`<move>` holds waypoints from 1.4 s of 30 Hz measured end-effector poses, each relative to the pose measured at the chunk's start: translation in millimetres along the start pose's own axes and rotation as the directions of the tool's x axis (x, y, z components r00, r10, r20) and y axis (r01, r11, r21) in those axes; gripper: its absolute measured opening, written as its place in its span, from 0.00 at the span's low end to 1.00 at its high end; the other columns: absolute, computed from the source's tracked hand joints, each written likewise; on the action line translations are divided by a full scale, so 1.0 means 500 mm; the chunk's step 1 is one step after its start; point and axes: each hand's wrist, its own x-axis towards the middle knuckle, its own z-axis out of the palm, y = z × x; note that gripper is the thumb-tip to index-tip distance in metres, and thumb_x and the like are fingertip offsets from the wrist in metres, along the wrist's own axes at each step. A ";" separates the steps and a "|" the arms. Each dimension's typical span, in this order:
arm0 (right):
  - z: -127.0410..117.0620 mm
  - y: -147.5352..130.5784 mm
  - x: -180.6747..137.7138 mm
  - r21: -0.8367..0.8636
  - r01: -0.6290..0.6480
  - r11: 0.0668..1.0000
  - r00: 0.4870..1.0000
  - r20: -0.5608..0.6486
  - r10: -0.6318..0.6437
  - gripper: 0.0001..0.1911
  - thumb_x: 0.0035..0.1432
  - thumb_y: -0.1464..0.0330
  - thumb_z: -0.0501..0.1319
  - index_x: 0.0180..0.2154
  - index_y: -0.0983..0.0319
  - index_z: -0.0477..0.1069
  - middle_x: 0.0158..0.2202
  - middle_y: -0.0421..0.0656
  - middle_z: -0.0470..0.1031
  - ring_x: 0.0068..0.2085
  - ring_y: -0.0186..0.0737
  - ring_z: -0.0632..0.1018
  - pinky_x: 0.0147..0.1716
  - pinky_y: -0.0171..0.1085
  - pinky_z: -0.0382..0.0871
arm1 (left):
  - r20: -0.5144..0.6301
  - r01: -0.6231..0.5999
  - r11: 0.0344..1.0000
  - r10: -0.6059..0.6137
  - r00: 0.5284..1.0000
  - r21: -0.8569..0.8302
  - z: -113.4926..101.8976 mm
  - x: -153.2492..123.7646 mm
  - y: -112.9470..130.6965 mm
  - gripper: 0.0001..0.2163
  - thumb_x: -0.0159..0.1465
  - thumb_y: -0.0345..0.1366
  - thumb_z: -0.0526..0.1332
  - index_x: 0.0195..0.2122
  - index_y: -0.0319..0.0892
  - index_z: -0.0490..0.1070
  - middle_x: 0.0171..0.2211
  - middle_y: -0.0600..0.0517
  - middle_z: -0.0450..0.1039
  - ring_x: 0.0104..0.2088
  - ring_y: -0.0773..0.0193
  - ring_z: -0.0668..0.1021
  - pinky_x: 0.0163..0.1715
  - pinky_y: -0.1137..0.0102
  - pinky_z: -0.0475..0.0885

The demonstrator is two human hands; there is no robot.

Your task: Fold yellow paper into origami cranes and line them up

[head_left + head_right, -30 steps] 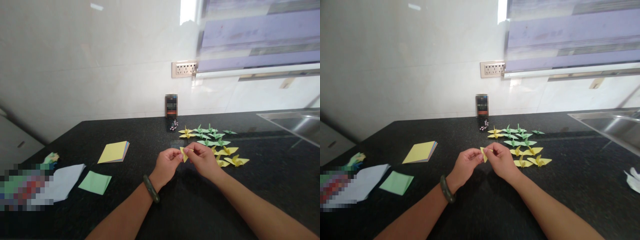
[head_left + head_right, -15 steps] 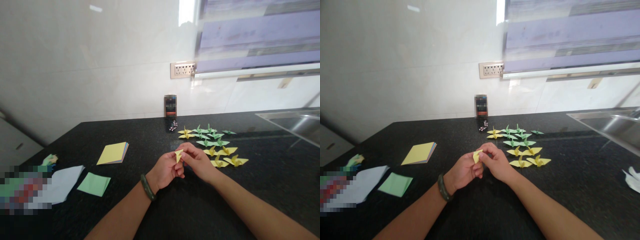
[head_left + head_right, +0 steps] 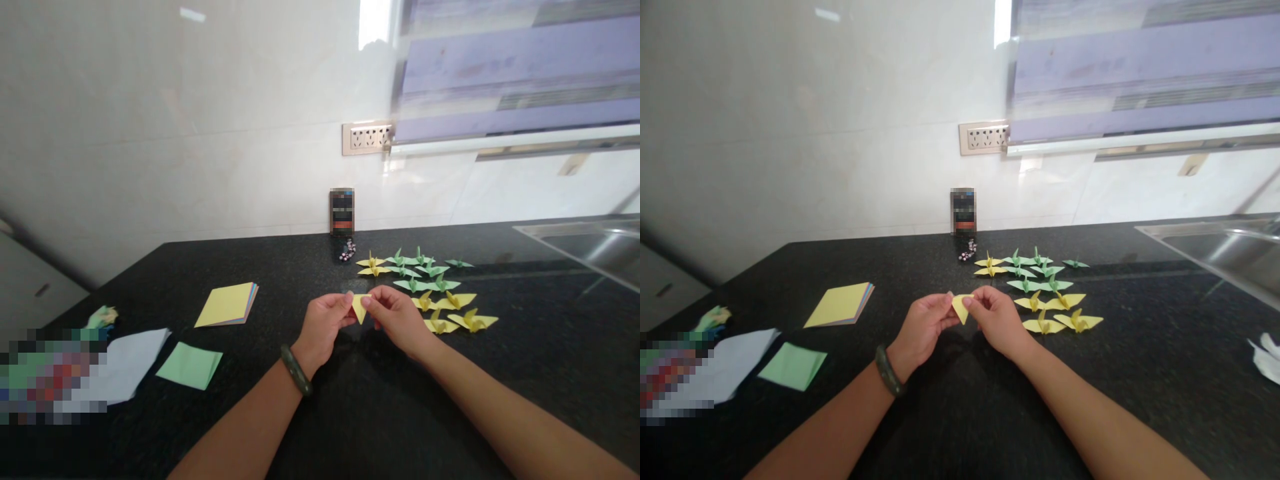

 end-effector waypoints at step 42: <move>-0.004 -0.009 -0.004 0.176 0.026 0.984 0.999 0.041 -0.033 0.05 0.45 0.68 0.61 0.25 0.63 0.68 0.16 0.34 0.65 0.17 0.28 0.65 0.18 0.30 0.58 | -0.005 0.037 0.999 -0.037 0.999 0.028 0.013 -0.007 0.002 0.09 0.49 0.34 0.64 0.29 0.35 0.70 0.22 0.51 0.73 0.23 0.67 0.75 0.28 0.69 0.71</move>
